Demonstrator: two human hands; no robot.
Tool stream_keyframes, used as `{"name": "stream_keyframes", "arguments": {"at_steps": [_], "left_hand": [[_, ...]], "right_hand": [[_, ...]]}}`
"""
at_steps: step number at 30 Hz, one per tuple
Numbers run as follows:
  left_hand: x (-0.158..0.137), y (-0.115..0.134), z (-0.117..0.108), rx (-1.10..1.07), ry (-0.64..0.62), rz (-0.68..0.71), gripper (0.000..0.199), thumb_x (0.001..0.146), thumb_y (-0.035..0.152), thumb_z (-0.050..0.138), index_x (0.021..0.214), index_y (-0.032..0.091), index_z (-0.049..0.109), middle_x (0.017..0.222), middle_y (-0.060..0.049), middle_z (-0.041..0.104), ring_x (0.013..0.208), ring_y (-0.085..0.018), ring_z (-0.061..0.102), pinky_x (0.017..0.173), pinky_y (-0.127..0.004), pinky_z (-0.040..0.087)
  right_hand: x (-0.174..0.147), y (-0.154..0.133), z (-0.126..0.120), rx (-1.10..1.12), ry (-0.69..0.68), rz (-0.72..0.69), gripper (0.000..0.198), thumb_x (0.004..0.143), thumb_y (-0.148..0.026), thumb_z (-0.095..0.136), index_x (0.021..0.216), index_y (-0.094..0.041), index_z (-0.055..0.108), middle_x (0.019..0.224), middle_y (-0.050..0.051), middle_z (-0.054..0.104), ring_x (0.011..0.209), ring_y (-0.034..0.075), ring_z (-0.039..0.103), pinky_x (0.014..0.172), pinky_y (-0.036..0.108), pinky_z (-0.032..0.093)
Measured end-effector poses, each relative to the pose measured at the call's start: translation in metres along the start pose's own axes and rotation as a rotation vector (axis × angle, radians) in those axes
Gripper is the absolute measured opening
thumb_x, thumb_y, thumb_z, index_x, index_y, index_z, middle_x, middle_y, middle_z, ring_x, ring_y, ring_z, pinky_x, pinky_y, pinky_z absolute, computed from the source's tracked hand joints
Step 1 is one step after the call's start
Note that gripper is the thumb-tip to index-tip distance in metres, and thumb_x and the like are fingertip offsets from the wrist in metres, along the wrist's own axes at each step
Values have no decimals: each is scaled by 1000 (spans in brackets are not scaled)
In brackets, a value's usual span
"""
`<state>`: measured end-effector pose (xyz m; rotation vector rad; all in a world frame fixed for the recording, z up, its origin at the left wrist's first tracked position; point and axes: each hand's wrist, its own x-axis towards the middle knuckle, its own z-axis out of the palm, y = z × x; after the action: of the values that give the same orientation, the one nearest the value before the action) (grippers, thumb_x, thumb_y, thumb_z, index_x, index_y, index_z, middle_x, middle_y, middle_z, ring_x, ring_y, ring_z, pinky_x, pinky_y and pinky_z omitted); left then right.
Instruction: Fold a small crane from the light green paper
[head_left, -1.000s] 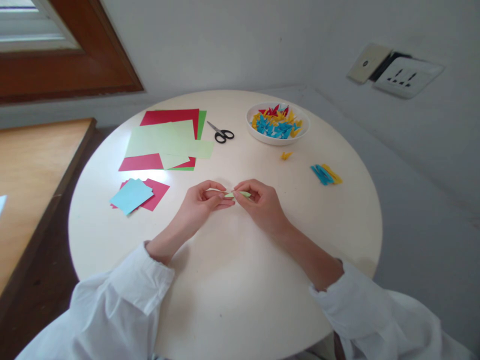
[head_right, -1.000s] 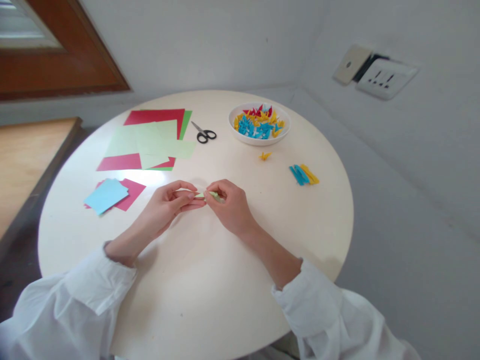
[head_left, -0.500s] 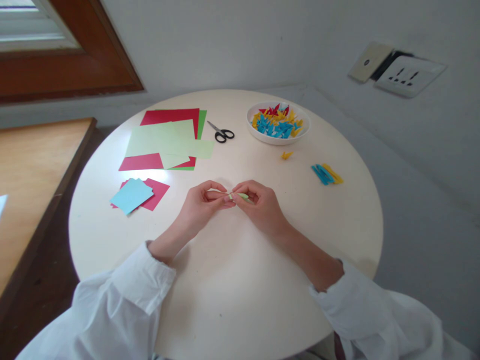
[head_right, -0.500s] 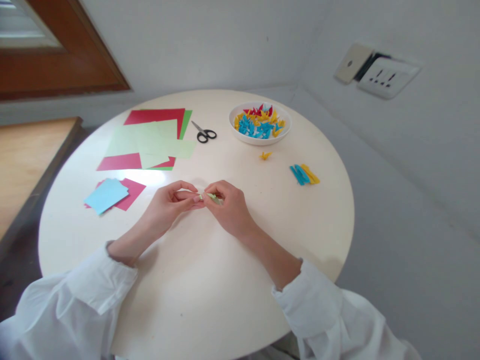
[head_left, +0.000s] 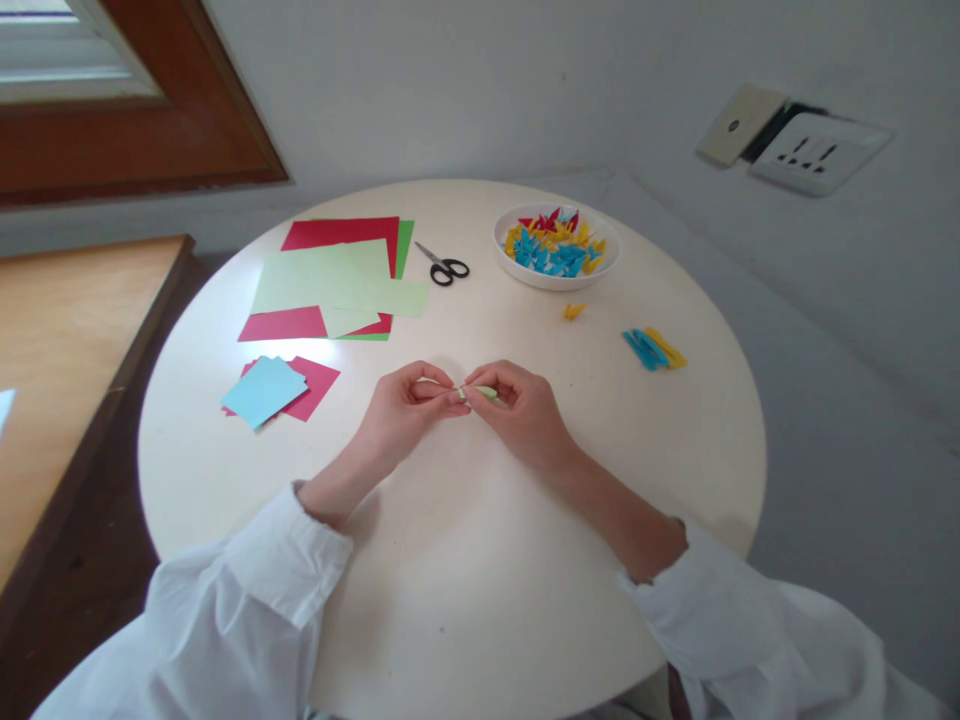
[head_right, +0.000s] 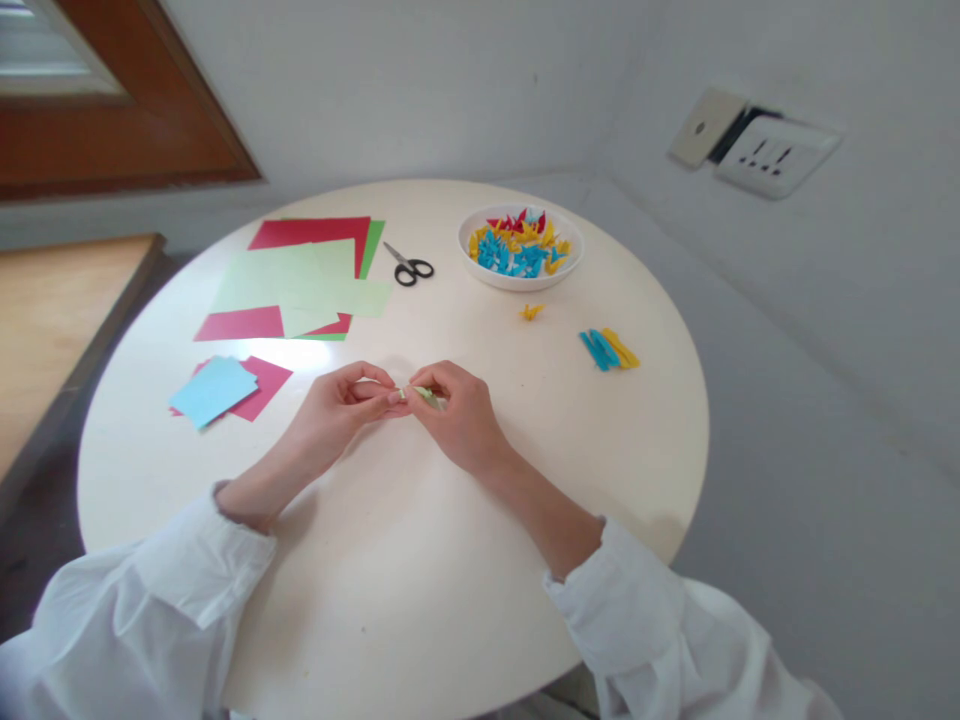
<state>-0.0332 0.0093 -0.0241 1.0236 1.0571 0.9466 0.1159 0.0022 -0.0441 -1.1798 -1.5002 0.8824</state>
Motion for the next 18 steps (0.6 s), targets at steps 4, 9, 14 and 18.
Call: {"name": "stream_keyframes", "arguments": {"at_steps": [4, 9, 14, 18], "left_hand": [[0, 0, 0, 3, -2, 3, 34, 56, 32, 80, 70, 15, 55, 61, 0, 69, 65, -17, 69, 74, -32, 53], [-1, 1, -1, 2, -19, -1, 36, 56, 36, 80, 71, 15, 55, 62, 0, 69, 67, -17, 69, 75, -32, 54], [-2, 2, 0, -3, -39, 2, 38, 56, 40, 80, 71, 15, 54, 64, -1, 70, 71, -20, 70, 79, -36, 54], [-1, 2, 0, -11, -51, 17, 38, 56, 41, 80, 70, 16, 55, 60, -1, 69, 73, -21, 70, 82, -38, 54]], "right_hand": [[0, 0, 0, -2, 0, -8, 7, 72, -21, 59, 65, -18, 58, 74, 3, 62, 71, 15, 59, 67, 29, 47], [0, 0, 0, -1, 8, -7, 7, 72, -21, 59, 65, -19, 58, 73, 2, 62, 71, 15, 59, 68, 29, 48], [0, 0, 0, -11, 13, -5, 8, 72, -22, 59, 65, -19, 57, 74, 3, 63, 71, 15, 59, 67, 29, 48], [1, 0, 0, -28, 16, -9, 9, 72, -23, 58, 65, -19, 57, 73, 2, 63, 70, 15, 59, 66, 29, 48]]}}
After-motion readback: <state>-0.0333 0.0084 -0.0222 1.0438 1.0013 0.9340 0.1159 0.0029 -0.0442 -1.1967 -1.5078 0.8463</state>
